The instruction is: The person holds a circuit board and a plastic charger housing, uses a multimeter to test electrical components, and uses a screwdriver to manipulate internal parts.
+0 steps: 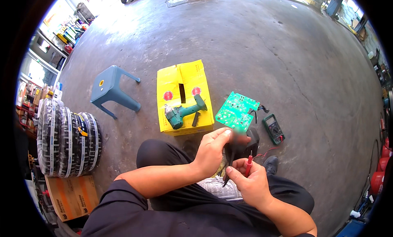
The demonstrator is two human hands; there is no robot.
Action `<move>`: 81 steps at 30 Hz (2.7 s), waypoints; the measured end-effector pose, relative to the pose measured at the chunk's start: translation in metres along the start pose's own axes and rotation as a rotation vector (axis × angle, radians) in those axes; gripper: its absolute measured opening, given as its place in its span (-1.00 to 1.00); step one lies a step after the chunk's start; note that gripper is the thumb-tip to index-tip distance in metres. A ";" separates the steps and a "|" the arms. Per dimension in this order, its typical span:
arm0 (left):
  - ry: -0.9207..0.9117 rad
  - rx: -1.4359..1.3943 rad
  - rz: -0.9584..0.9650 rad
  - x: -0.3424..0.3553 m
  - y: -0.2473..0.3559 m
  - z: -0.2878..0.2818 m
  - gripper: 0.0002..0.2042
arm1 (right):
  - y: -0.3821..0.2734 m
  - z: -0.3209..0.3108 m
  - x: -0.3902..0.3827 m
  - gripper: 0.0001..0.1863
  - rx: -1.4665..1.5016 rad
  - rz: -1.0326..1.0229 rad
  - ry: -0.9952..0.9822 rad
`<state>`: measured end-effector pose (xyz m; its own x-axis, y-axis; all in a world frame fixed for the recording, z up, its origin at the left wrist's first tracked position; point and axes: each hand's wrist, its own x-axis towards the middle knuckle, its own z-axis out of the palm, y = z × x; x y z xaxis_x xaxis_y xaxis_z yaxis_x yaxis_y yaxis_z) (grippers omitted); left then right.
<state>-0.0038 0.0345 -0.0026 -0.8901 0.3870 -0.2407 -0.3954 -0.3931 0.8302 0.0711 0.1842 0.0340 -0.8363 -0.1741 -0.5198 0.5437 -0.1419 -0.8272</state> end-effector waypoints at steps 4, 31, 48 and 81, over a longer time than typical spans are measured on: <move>0.025 -0.019 -0.007 0.000 0.001 0.003 -0.67 | -0.003 0.000 0.000 -0.83 0.072 0.048 -0.027; 0.106 0.018 -0.084 -0.001 -0.002 0.011 -0.70 | -0.008 -0.005 -0.012 -0.74 0.402 0.209 -0.270; 0.063 0.053 -0.144 -0.004 0.002 0.013 -0.69 | -0.007 -0.002 -0.012 -0.75 0.282 0.154 -0.316; 0.088 0.019 -0.056 -0.002 0.002 0.012 -0.73 | 0.016 -0.026 0.006 -0.42 -0.046 0.197 -0.103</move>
<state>-0.0001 0.0424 0.0057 -0.8836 0.3327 -0.3296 -0.4415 -0.3569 0.8233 0.0728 0.2062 0.0121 -0.7014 -0.2931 -0.6497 0.6900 -0.0510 -0.7220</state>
